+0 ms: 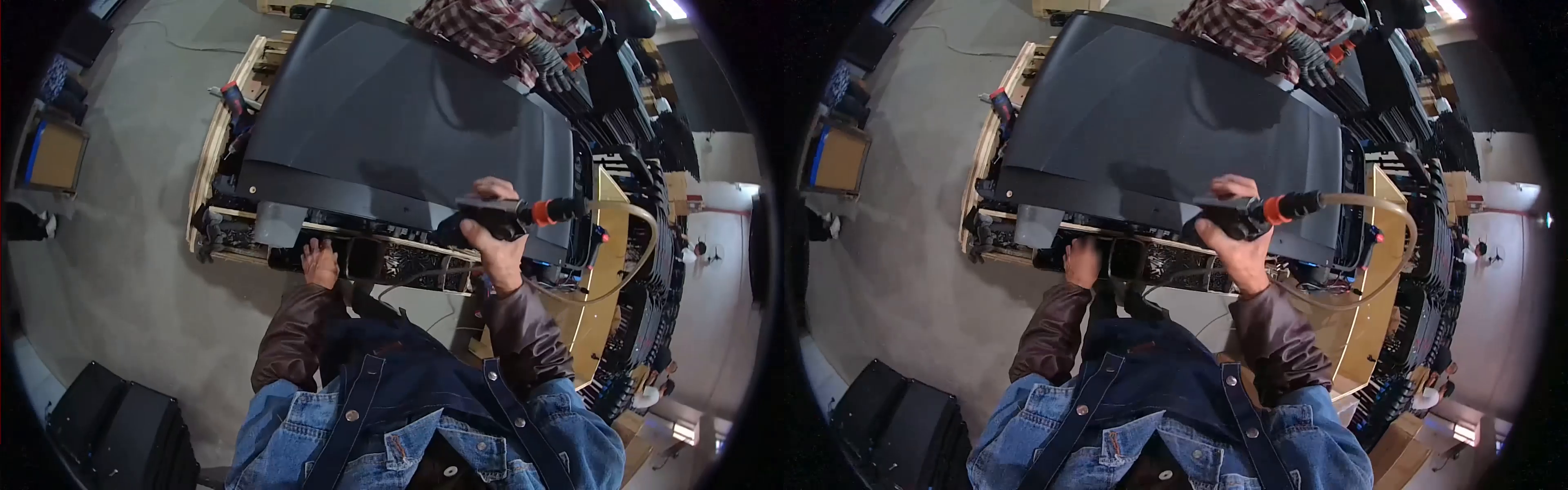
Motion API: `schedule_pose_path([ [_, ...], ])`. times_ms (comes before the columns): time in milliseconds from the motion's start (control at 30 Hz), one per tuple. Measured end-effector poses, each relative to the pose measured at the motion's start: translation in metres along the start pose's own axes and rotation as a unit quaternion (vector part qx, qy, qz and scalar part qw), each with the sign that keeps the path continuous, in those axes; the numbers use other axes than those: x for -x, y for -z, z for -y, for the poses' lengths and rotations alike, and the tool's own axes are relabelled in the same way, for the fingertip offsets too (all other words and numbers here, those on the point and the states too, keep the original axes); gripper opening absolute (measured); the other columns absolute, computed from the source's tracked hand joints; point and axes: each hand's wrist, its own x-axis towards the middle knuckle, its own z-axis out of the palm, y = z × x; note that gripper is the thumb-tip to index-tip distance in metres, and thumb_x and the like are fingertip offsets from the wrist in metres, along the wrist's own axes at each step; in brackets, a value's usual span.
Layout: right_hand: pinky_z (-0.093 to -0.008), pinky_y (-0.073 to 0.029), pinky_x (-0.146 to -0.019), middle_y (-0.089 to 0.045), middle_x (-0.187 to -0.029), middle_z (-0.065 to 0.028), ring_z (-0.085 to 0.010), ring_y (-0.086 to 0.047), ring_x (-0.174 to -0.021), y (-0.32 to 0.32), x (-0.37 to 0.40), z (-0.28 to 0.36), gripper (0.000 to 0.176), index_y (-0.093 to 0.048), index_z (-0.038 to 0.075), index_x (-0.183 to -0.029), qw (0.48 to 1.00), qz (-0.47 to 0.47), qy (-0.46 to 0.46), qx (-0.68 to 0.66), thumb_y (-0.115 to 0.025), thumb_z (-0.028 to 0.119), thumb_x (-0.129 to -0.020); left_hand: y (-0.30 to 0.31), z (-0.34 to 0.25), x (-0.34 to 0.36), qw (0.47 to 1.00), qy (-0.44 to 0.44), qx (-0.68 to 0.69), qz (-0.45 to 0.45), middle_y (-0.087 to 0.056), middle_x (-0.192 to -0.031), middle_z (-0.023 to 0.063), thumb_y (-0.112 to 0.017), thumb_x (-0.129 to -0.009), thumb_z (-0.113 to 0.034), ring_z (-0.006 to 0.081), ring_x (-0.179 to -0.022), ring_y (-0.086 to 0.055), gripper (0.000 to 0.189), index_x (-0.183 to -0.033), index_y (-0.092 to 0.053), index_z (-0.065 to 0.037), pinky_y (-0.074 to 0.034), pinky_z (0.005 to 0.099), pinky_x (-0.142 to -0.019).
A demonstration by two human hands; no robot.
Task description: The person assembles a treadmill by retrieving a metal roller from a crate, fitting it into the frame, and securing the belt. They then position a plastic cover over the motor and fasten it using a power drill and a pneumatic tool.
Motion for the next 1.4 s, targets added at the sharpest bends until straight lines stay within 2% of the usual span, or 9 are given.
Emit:
schedule_pose_path([
  [67,-0.0333,-0.051,-0.087,-0.062,-0.115,-0.0102,-0.019,-0.06,-0.105,0.019,0.034,-0.001,0.041,-0.06,0.002,-0.106,0.995,-0.02,-0.036,0.096,-0.079,0.006,-0.07,0.01,-0.03,-0.006,0.976,-0.041,0.216,0.014,-0.061,-0.115,0.0151,-0.07,-0.087,-0.022,0.0333,-0.114,-0.058,0.033,-0.114,-0.059,-0.006,-0.049,0.044,-0.09],
  [100,-0.0305,-0.052,-0.081,-0.066,-0.098,-0.0056,-0.0158,-0.064,-0.091,0.019,0.057,0.008,0.035,-0.061,0.002,-0.103,0.987,-0.092,-0.13,-0.011,-0.078,0.005,-0.072,0.02,-0.048,-0.015,0.826,0.028,0.525,0.204,-0.06,-0.126,0.0115,-0.07,-0.091,-0.024,0.0292,-0.119,-0.058,0.038,-0.123,-0.056,-0.007,-0.05,0.04,-0.093],
  [233,-0.0276,-0.051,-0.072,-0.066,-0.082,-0.0014,-0.0111,-0.062,-0.077,0.093,0.175,-0.039,0.028,-0.062,0.002,-0.095,0.922,-0.19,-0.325,0.09,-0.079,0.004,-0.074,0.044,-0.115,-0.028,0.406,0.081,0.886,0.207,-0.06,-0.128,0.0059,-0.066,-0.097,-0.024,0.0233,-0.121,-0.057,0.043,-0.133,-0.05,-0.007,-0.045,0.0462,-0.104],
  [433,-0.0275,-0.048,-0.063,-0.057,-0.077,0.0011,-0.0106,-0.055,-0.067,0.202,0.383,-0.073,0.03,-0.058,0.005,-0.094,0.774,-0.523,-0.33,0.139,-0.079,0.006,-0.074,0.064,-0.135,-0.031,0.538,0.109,0.827,0.122,-0.059,-0.127,0.0067,-0.066,-0.095,-0.039,0.0204,-0.113,-0.056,0.048,-0.129,-0.055,-0.006,-0.046,0.0371,-0.099],
  [567,-0.027,-0.046,-0.064,-0.059,-0.078,0.0021,-0.0093,-0.054,-0.069,0.281,0.444,-0.084,0.027,-0.059,0.006,-0.088,0.701,-0.613,-0.327,0.16,-0.082,0.012,-0.076,0.068,-0.128,-0.043,0.466,0.165,0.857,0.145,-0.056,-0.135,0.01,-0.067,-0.094,-0.037,0.0221,-0.12,-0.053,0.054,-0.134,-0.053,-0.003,-0.045,0.038,-0.103],
  [700,-0.0266,-0.046,-0.068,-0.058,-0.079,0.0019,-0.0095,-0.053,-0.072,0.382,0.408,-0.113,0.028,-0.061,0.003,-0.091,0.751,-0.562,-0.317,0.143,-0.082,0.012,-0.075,0.089,-0.176,-0.028,0.494,0.203,0.845,0.036,-0.05,-0.145,0.0115,-0.065,-0.096,-0.034,0.025,-0.132,-0.047,0.055,-0.141,-0.05,-0.005,-0.042,0.0401,-0.112],
  [733,-0.0267,-0.046,-0.069,-0.059,-0.08,0.0017,-0.0098,-0.054,-0.073,0.409,0.389,-0.126,0.028,-0.061,0.003,-0.091,0.773,-0.539,-0.315,0.114,-0.082,0.012,-0.075,0.088,-0.195,-0.016,0.622,0.17,0.76,-0.077,-0.051,-0.144,0.0111,-0.068,-0.093,-0.038,0.0244,-0.128,-0.05,0.062,-0.141,-0.048,-0.005,-0.044,0.0394,-0.111],
  [933,-0.0277,-0.05,-0.075,-0.064,-0.084,-0.0037,-0.0126,-0.059,-0.08,0.519,0.31,-0.241,0.037,-0.064,0.001,-0.101,0.861,-0.399,-0.294,0.118,-0.084,0.009,-0.071,0.082,-0.131,-0.053,0.583,0.254,0.772,0.008,-0.068,-0.099,0.0074,-0.07,-0.09,-0.048,0.0222,-0.084,-0.062,0.052,-0.12,-0.061,-0.007,-0.054,0.0325,-0.076],
  [1400,-0.0351,-0.051,-0.078,-0.06,-0.092,-0.0082,-0.0236,-0.061,-0.089,0.515,0.291,-0.297,0.051,-0.06,0.004,-0.104,0.869,-0.376,-0.283,0.15,-0.09,0.017,-0.064,0.073,-0.168,-0.051,0.734,0.274,0.609,-0.119,-0.062,-0.076,0.0058,-0.058,-0.083,-0.075,0.0192,-0.053,-0.048,0.07,-0.11,-0.058,-0.01,-0.042,0.0298,-0.046],
])
